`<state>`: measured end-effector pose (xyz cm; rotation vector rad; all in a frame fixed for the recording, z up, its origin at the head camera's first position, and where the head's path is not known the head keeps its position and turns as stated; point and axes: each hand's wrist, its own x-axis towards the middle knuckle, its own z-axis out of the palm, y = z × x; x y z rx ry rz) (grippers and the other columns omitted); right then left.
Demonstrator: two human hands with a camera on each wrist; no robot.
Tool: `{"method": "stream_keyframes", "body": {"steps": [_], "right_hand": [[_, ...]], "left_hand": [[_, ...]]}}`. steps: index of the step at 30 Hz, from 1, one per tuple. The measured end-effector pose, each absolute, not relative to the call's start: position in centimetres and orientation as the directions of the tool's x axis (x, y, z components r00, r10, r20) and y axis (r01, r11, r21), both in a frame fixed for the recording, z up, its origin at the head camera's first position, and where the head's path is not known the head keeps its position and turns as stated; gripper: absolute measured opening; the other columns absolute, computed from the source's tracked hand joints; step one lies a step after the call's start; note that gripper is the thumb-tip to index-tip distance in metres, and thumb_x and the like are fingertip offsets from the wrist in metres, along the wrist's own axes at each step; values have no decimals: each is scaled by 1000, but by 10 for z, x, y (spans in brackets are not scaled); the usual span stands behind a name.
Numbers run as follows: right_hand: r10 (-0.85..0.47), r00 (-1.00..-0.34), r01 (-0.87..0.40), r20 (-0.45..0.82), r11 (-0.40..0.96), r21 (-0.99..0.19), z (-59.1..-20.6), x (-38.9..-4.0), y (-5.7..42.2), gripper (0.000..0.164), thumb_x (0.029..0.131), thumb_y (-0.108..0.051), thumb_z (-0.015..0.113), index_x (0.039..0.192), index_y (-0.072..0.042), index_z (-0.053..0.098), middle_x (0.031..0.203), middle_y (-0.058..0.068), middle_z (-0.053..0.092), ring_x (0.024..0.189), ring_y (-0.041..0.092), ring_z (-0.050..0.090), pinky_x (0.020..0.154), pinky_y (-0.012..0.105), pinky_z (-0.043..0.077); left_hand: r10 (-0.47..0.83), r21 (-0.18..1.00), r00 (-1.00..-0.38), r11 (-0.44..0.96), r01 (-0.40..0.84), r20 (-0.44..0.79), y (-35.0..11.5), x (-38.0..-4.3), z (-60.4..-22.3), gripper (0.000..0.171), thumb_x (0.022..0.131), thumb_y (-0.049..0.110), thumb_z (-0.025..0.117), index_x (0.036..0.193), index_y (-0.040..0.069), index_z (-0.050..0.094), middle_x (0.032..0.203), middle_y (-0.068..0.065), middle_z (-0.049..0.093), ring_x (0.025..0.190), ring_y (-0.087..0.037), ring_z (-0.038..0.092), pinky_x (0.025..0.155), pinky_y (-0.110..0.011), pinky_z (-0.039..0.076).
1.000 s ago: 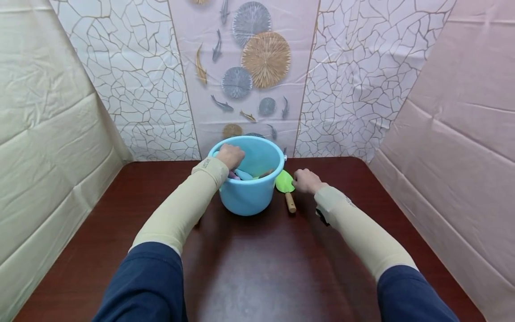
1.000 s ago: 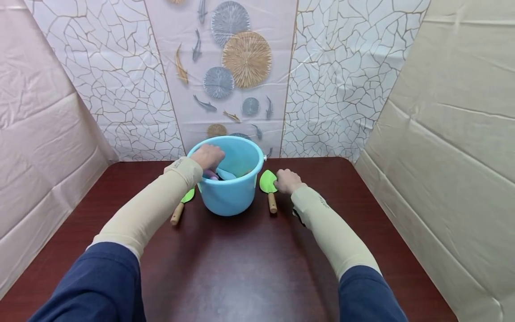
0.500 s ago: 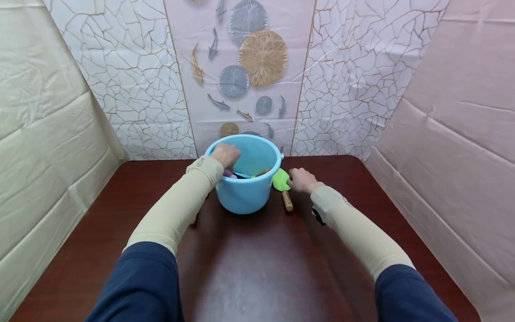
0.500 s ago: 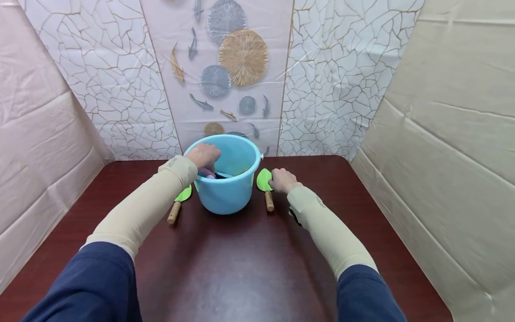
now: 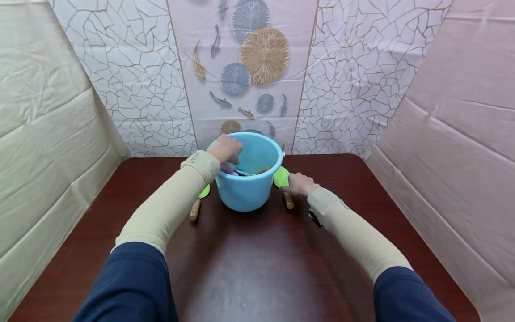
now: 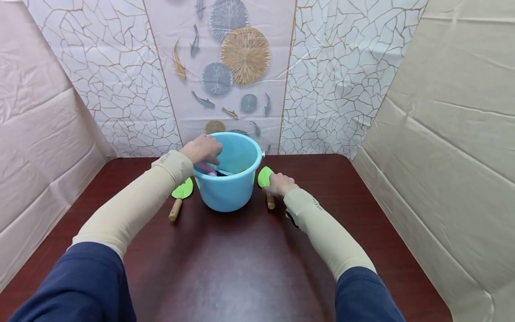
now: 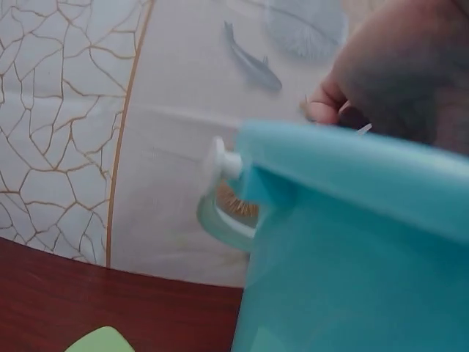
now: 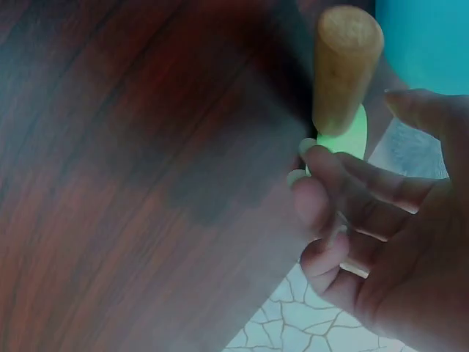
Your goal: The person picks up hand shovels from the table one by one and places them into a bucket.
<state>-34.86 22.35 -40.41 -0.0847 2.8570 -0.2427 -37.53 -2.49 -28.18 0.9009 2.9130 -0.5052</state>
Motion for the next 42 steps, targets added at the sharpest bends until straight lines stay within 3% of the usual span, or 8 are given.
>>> {"method": "stream_keyframes", "body": {"steps": [2, 5, 10, 15, 22, 28, 36, 42], "right_hand": [[-74, -956, -26, -285, 985, -170, -406, -346, 221, 38, 93, -43, 56, 75, -10, 63, 70, 6, 59, 60, 20, 57, 54, 33, 45], [-69, -954, -19, -293, 985, -170, -410, -344, 217, 35, 92, -39, 58, 75, -9, 63, 69, 7, 61, 55, 19, 58, 51, 31, 47], [-53, -962, -8, -267, 986, -165, -418, -345, 213, 29, 91, -33, 58, 74, -9, 61, 66, 6, 59, 54, 19, 58, 49, 30, 46], [-40, -970, 0, -239, 987, -163, -422, -344, 213, 29, 91, -32, 57, 75, -8, 62, 63, 6, 60, 59, 20, 60, 53, 31, 45], [-19, -985, 14, -173, 982, -187, -432, -345, 221, 29, 92, -32, 58, 75, -9, 56, 63, 6, 57, 57, 20, 58, 52, 31, 44], [-21, -998, -8, -63, 979, -203, -435, -349, 230, 34, 90, -29, 58, 63, -13, 43, 60, 1, 40, 60, 21, 50, 53, 33, 40], [-28, -1000, -28, 3, 962, -270, -422, -345, 238, 28, 90, -23, 55, 66, -11, 46, 61, 3, 42, 57, 21, 47, 51, 32, 38], [-32, -998, -49, 55, 942, -332, -405, -348, 249, 24, 87, -19, 53, 67, -10, 44, 60, 3, 41, 54, 20, 44, 48, 31, 36]], "left_hand": [[531, -285, -839, 792, 541, -116, -27, -379, -279, 21, 91, 31, 61, 94, 10, 65, 103, -9, 68, 103, -28, 57, 96, -43, 42], [524, -236, -851, 824, 515, -32, -35, -386, -276, 23, 95, 31, 56, 96, 9, 65, 108, -11, 68, 114, -33, 54, 103, -46, 38], [459, -109, -876, 888, 447, 149, -61, -396, -273, 28, 98, 31, 51, 92, 7, 65, 103, -14, 69, 113, -36, 57, 102, -51, 39], [265, 46, -930, 957, 286, 254, -95, -401, -279, 40, 102, 34, 38, 81, 6, 58, 105, -19, 67, 113, -40, 55, 100, -53, 37], [118, 195, -972, 968, 158, 202, -131, -394, -297, 45, 101, 33, 26, 86, 2, 55, 114, -25, 62, 114, -44, 50, 97, -58, 34], [91, 203, -985, 972, 120, 145, -151, -389, -315, 46, 102, 31, 24, 105, -1, 56, 126, -28, 55, 121, -46, 45, 98, -59, 33], [63, 210, -996, 975, 76, 71, -169, -389, -342, 52, 102, 30, 22, 134, -4, 46, 141, -33, 41, 129, -50, 33, 102, -63, 24], [73, 188, -996, 979, 82, 59, -173, -386, -350, 51, 101, 30, 26, 137, -3, 43, 142, -33, 39, 133, -50, 28, 103, -64, 21]]}}
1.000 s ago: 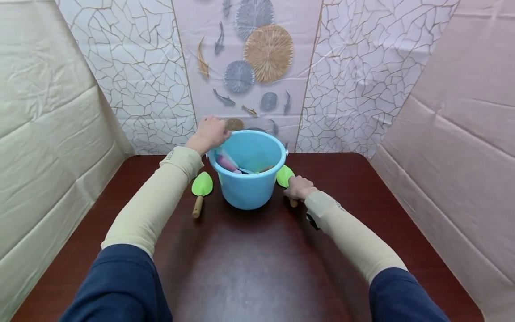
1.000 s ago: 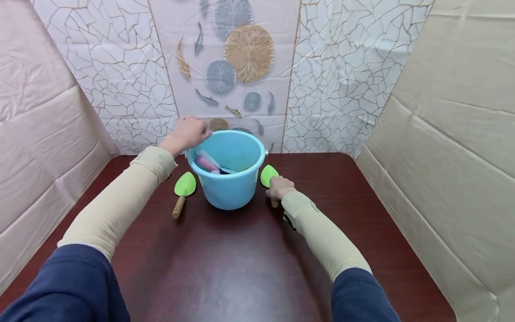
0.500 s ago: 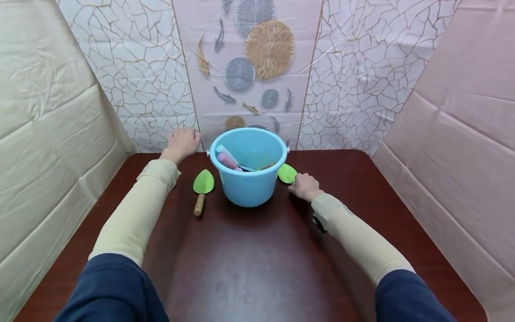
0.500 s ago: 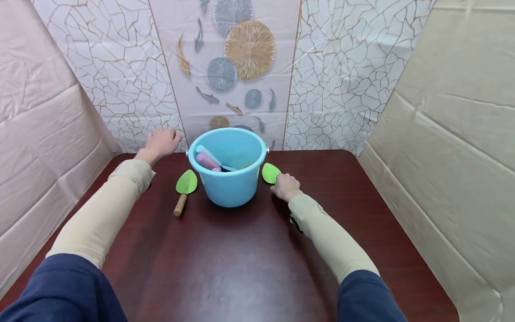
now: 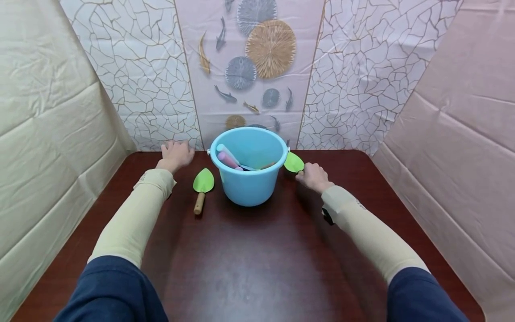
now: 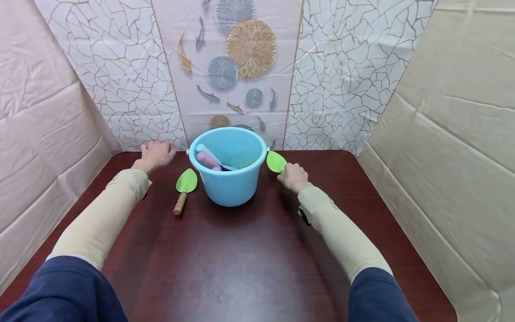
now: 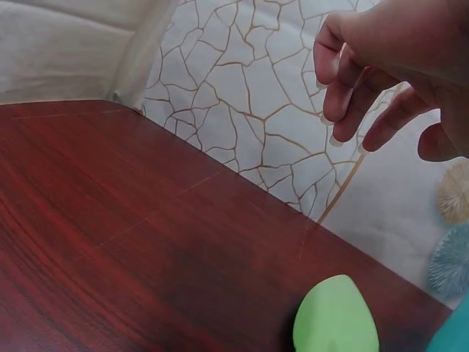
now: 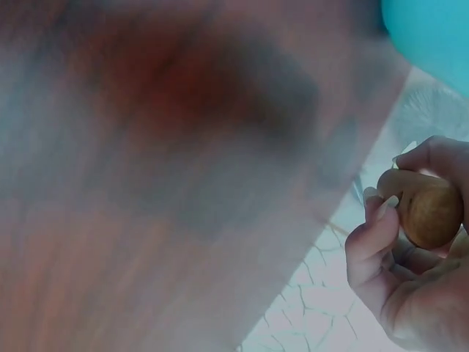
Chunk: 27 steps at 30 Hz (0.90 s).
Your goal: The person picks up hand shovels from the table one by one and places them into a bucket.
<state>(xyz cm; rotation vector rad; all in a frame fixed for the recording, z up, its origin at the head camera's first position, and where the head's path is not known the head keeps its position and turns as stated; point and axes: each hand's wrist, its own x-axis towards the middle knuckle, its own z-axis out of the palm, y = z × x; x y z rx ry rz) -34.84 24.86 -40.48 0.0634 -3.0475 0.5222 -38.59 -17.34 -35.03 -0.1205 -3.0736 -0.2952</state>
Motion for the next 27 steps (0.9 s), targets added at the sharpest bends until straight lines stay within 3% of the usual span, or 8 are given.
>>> {"method": "stream_keyframes", "body": {"steps": [9, 19, 27], "right_hand": [[-81, -994, -102, 71, 918, -383, -375, -356, 259, 26, 87, -21, 53, 66, -7, 48, 50, -3, 36, 44, 15, 36, 43, 27, 30], [-123, -984, -160, 126, 925, -343, -342, -360, 255, 34, 86, -22, 52, 54, -13, 42, 47, -5, 32, 42, 12, 28, 41, 24, 22], [-146, -970, -205, 193, 921, -333, -312, -364, 249, 37, 85, -20, 52, 49, -13, 42, 45, -6, 31, 43, 11, 27, 44, 25, 23]], "left_hand": [[72, 147, -997, 986, 76, 36, -175, -380, -349, 51, 101, 30, 29, 139, -2, 42, 144, -34, 36, 136, -51, 23, 106, -64, 19], [84, 114, -996, 990, 88, 37, -175, -379, -343, 48, 101, 28, 28, 130, -4, 50, 140, -33, 39, 130, -49, 29, 105, -64, 19], [98, 67, -995, 993, 98, 0, -167, -382, -342, 47, 101, 29, 30, 131, 0, 53, 140, -31, 41, 132, -49, 28, 105, -64, 18]]}}
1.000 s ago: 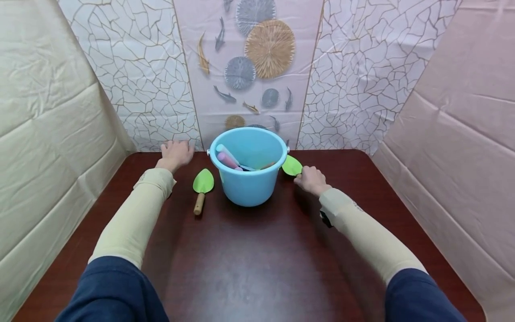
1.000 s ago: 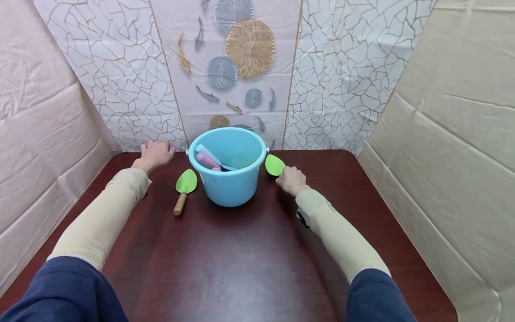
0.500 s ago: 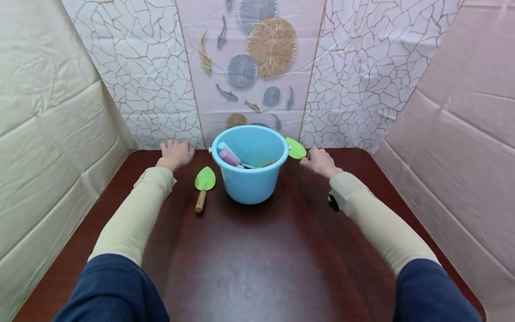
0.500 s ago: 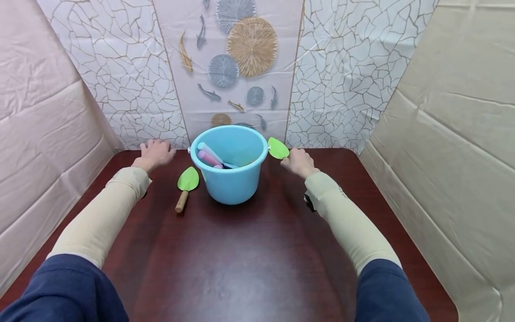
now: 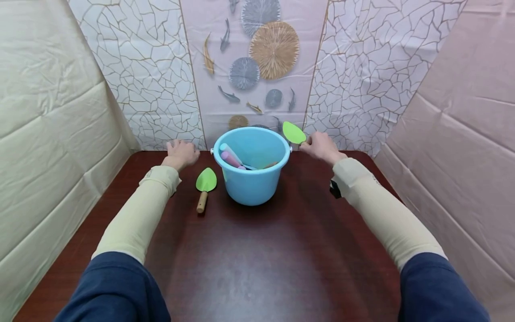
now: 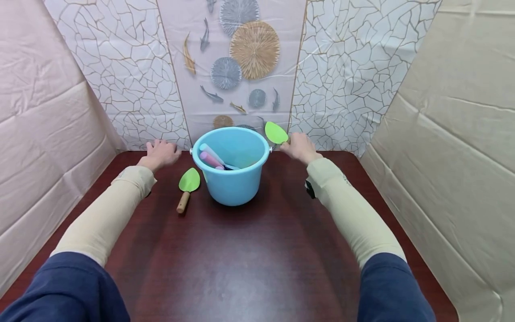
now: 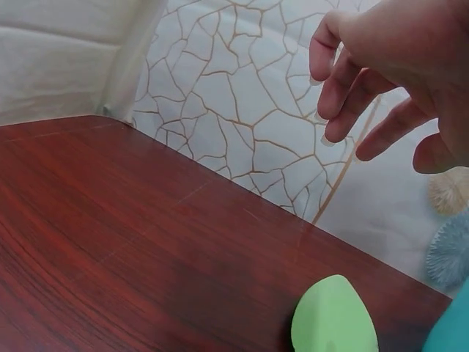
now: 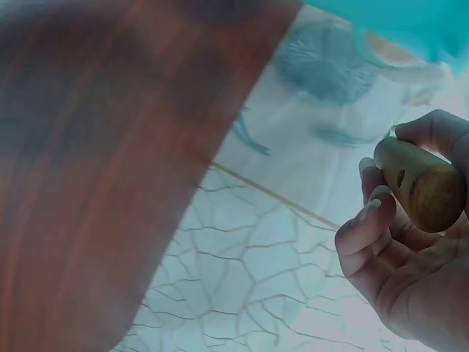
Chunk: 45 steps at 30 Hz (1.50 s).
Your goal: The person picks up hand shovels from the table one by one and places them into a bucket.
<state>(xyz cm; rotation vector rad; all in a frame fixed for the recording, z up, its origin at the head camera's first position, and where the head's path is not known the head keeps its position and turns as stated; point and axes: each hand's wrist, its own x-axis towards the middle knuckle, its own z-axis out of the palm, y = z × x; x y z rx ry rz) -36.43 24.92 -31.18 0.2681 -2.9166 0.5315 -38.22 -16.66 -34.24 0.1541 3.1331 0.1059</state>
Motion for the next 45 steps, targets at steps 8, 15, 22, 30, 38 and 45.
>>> {"method": "stream_keyframes", "body": {"steps": [8, 15, 22, 30, 38, 45], "right_hand": [[-136, -962, -221, 238, 899, -378, -282, -363, 243, 30, 84, -21, 53, 57, -12, 46, 48, -7, 33, 47, 10, 28, 46, 25, 25], [-143, -952, -246, 270, 885, -396, -271, -359, 233, 25, 83, -24, 53, 63, -9, 57, 50, -4, 39, 48, 12, 32, 46, 25, 26], [-179, -952, -272, 248, 865, -421, -266, -357, 223, 24, 84, -26, 56, 83, -6, 69, 69, 4, 59, 59, 16, 46, 52, 26, 37], [-261, -938, -336, 230, 852, -402, -261, -356, 213, 22, 83, -26, 61, 80, -6, 71, 69, 4, 63, 61, 16, 48, 54, 26, 40], [-337, -924, -382, 179, 832, -404, -257, -354, 205, 22, 84, -26, 64, 78, -7, 72, 68, 3, 65, 60, 14, 50, 57, 26, 42], [-381, -913, -408, 147, 827, -386, -258, -354, 200, 20, 83, -25, 66, 73, -9, 71, 62, -2, 61, 55, 12, 48, 54, 25, 41]], "left_hand": [[91, 67, -996, 994, 91, 0, -159, -386, -345, 45, 100, 30, 34, 127, 0, 56, 139, -29, 44, 132, -46, 30, 108, -63, 17], [83, 58, -996, 995, 82, -14, -156, -383, -344, 44, 100, 28, 38, 130, -1, 52, 141, -28, 43, 134, -46, 28, 110, -63, 15], [86, 56, -996, 995, 85, -17, -157, -386, -346, 44, 100, 28, 38, 129, -2, 53, 141, -30, 41, 135, -47, 25, 111, -64, 13], [84, 57, -996, 995, 83, -15, -156, -384, -346, 45, 99, 28, 39, 131, -1, 51, 143, -30, 40, 136, -47, 24, 111, -64, 13], [86, 55, -996, 995, 84, -30, -156, -383, -346, 47, 100, 28, 39, 135, -2, 48, 147, -31, 34, 139, -49, 21, 112, -64, 11], [88, 57, -995, 995, 85, -48, -155, -384, -346, 46, 100, 28, 39, 134, -2, 49, 146, -31, 35, 138, -48, 23, 111, -64, 13]]}}
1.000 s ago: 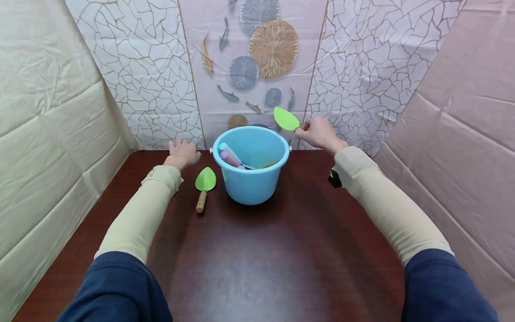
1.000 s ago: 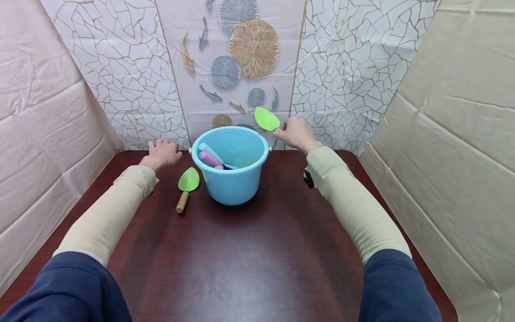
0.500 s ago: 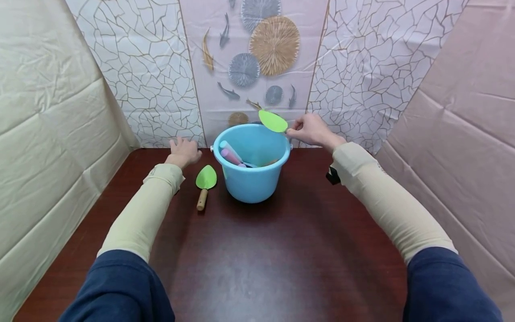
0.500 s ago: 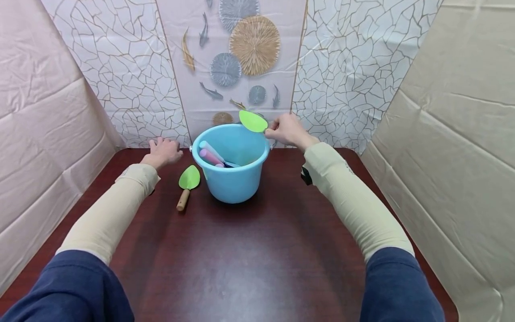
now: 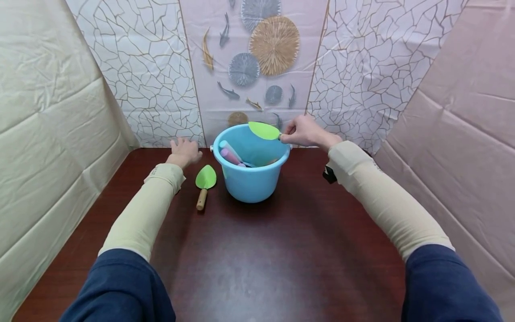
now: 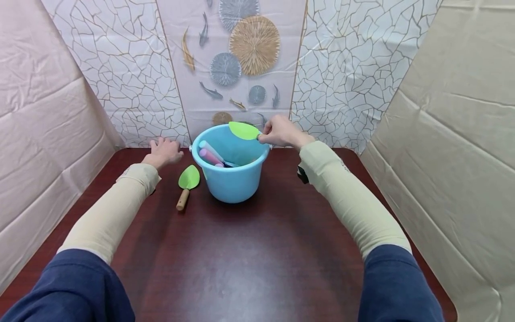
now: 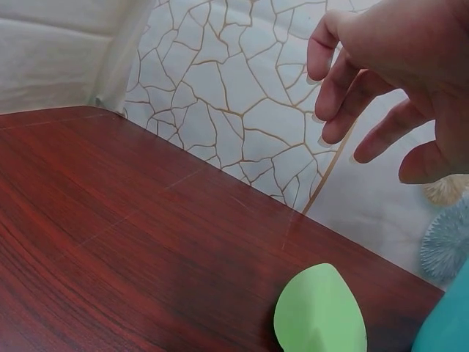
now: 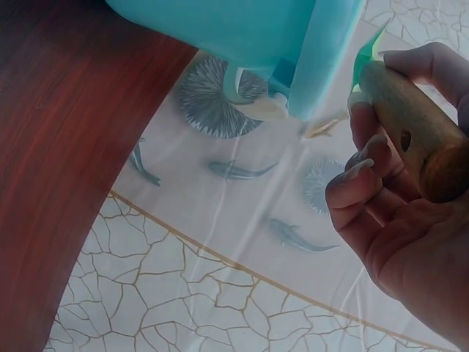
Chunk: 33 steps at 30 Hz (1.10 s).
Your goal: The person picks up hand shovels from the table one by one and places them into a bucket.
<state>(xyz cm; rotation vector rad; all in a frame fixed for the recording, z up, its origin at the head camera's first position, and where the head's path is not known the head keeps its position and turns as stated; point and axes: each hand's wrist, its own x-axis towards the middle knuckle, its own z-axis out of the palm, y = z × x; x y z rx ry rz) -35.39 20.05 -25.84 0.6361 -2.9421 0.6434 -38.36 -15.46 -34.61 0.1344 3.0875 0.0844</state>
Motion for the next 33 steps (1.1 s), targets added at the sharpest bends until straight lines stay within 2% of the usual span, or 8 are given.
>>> {"method": "stream_keyframes", "body": {"steps": [11, 16, 22, 33], "right_hand": [[-457, -879, -476, 133, 836, -272, -262, -357, 187, 15, 81, -21, 67, 76, -9, 71, 68, 1, 63, 60, 12, 51, 58, 24, 41], [-481, -869, -495, 117, 837, -234, -264, -358, 179, 21, 82, -20, 64, 63, -10, 63, 55, -2, 50, 51, 11, 41, 53, 24, 36], [-495, -861, -509, 118, 838, -194, -264, -359, 172, 32, 82, -18, 63, 54, -14, 48, 51, -4, 36, 48, 10, 30, 51, 24, 30], [-502, -864, -504, 44, 857, -112, -270, -361, 160, 29, 80, -19, 68, 55, -12, 54, 51, -5, 41, 52, 11, 35, 50, 24, 32]], "left_hand": [[87, 50, -996, 995, 85, -35, -154, -379, -341, 43, 100, 27, 40, 128, -2, 53, 142, -29, 41, 134, -47, 27, 111, -63, 15], [78, 50, -996, 996, 76, -38, -155, -380, -344, 45, 99, 26, 39, 132, -2, 50, 145, -29, 38, 137, -47, 25, 112, -63, 13], [86, 50, -995, 995, 84, -47, -157, -384, -346, 46, 99, 27, 41, 135, -1, 48, 145, -31, 36, 137, -48, 24, 111, -64, 13], [80, 35, -996, 996, 78, -49, -156, -384, -347, 46, 99, 27, 41, 135, -1, 48, 145, -29, 38, 135, -47, 26, 110, -63, 16]]}}
